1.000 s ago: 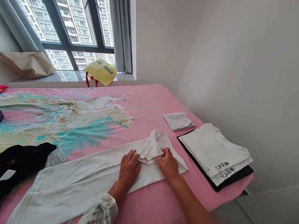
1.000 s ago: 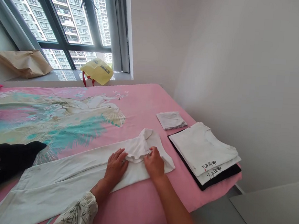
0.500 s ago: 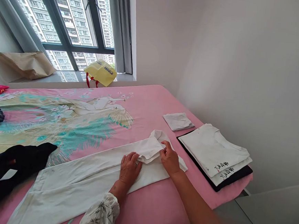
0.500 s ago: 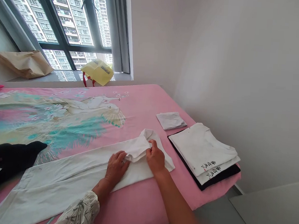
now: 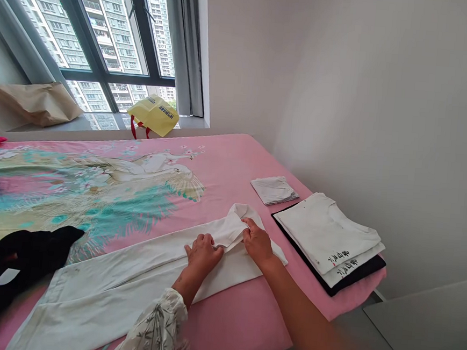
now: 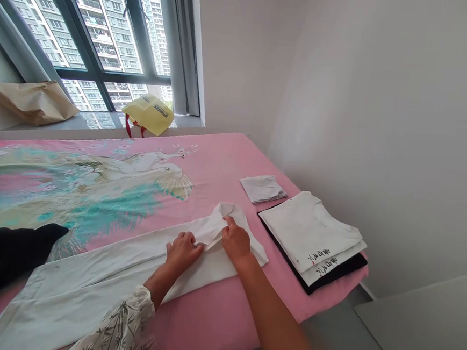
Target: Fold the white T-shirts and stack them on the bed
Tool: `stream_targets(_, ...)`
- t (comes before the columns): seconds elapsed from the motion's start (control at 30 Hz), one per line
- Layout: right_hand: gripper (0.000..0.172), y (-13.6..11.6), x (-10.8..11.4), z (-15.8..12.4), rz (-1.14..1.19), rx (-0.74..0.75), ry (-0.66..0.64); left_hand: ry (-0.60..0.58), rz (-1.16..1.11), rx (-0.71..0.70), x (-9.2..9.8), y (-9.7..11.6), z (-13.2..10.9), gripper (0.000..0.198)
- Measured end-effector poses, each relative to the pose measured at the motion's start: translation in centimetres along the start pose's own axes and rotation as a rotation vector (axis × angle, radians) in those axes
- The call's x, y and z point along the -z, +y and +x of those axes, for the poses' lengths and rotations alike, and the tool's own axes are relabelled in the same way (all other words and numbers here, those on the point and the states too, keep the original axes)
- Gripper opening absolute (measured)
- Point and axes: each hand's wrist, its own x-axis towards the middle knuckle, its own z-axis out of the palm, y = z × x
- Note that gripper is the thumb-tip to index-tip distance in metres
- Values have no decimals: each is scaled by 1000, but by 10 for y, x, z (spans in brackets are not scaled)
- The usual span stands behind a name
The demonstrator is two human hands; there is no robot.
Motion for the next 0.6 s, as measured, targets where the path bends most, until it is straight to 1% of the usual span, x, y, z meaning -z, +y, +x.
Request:
stream_targets(0.07, 42, -3, 1, 1, 113, -30, -41, -20, -2, 0, 6, -2, 3, 16)
stream_targets(0.17, 41, -3, 2, 3, 265, -89, -97, -56, -10, -36, 14, -8, 6, 20)
stream_targets(0.27, 38, 7, 5, 0, 349, -125, -180, -97, -13, -158, 19, -16, 5, 19)
stream_targets(0.37, 33, 23, 5, -7, 344, -144, -226, -121, -8, -270, 23, -22, 3, 19)
stream_targets(0.43, 30, 31, 4, -11, 334, -150, -225, -115, -13, -307, 24, -21, 4, 28)
stream_targets(0.5, 29, 33, 2, -14, 334, -149, -204, -119, -22, -341, 23, -13, 5, 41)
stream_targets(0.53, 29, 31, 2, -16, 329, -141, -185, -131, -17, -361, 20, -7, 5, 48)
stream_targets(0.6, 28, 23, 1, -18, 304, -106, -133, -148, 35, -414, 11, 7, 2, 72)
